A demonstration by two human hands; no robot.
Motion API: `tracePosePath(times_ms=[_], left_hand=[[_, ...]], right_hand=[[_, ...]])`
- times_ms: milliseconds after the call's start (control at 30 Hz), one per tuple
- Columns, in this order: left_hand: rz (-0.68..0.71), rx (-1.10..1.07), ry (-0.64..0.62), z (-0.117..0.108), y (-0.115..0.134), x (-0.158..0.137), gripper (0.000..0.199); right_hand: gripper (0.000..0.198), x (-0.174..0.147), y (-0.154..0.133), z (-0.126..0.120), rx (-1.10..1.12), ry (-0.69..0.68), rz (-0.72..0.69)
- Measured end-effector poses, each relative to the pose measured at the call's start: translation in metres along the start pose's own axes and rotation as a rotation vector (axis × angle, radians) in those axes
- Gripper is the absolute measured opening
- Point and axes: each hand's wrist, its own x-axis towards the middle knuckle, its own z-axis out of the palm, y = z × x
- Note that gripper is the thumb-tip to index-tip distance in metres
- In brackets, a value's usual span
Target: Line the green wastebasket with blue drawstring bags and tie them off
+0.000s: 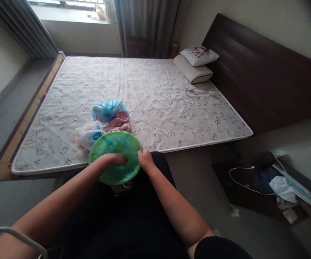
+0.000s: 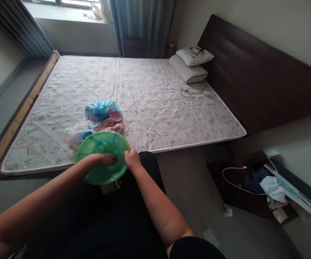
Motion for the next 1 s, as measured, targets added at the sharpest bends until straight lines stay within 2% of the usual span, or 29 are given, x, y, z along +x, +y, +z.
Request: tracePosePath(times_ms=[33, 100, 233, 300, 400, 467, 500, 567, 600, 633, 700, 767, 833, 900, 1000], left_hand=[[0.021, 0.003, -0.050, -0.002, 0.003, 0.001, 0.007], [0.078, -0.008, -0.079, -0.003, 0.012, 0.004, 0.014], [0.109, -0.048, 0.000, -0.002, 0.022, 0.009, 0.032], [0.074, -0.055, 0.040, -0.007, 0.018, 0.004, 0.033], [0.079, -0.082, 0.143, -0.025, -0.001, -0.020, 0.039], [0.112, -0.131, 0.323, -0.040, -0.020, -0.043, 0.036], [0.102, -0.167, 0.499, -0.045, -0.031, -0.053, 0.034], [0.004, -0.201, 0.875, -0.050, -0.051, -0.066, 0.035], [-0.056, -0.208, 1.008, -0.049, -0.060, -0.068, 0.039], [-0.106, -0.217, 1.069, -0.045, -0.068, -0.067, 0.048], [-0.160, -0.274, 1.033, -0.037, -0.077, -0.058, 0.067], [-0.165, -0.349, 0.953, -0.031, -0.081, -0.047, 0.076], [-0.159, -0.379, 0.923, -0.034, -0.079, -0.040, 0.075], [-0.167, -0.362, 0.946, -0.043, -0.074, -0.040, 0.068], [-0.228, -0.287, 1.014, -0.054, -0.068, -0.042, 0.064]], right_hand=[[0.045, 0.001, 0.001, 0.000, 0.010, 0.006, 0.010], [0.044, 0.002, 0.004, 0.002, 0.039, 0.010, 0.020], [0.043, 0.001, 0.006, 0.014, 0.120, 0.007, 0.009], [0.044, -0.002, 0.007, 0.020, 0.146, -0.002, 0.005], [0.047, -0.005, 0.011, 0.023, 0.159, 0.000, 0.002], [0.048, -0.002, 0.014, 0.022, 0.159, 0.022, 0.020], [0.048, 0.001, 0.015, 0.021, 0.156, 0.037, 0.030], [0.050, 0.009, 0.014, 0.020, 0.113, 0.078, 0.046], [0.051, 0.013, 0.012, 0.020, 0.075, 0.100, 0.050], [0.053, 0.017, 0.009, 0.020, 0.034, 0.121, 0.053], [0.059, 0.025, 0.000, 0.021, -0.050, 0.167, 0.063], [0.070, 0.030, -0.013, 0.023, -0.177, 0.231, 0.026], [0.077, 0.034, -0.028, 0.024, -0.363, 0.310, -0.071], [0.076, 0.038, -0.043, 0.024, -0.543, 0.363, -0.175], [0.070, 0.046, -0.056, 0.026, -0.708, 0.337, -0.259]])
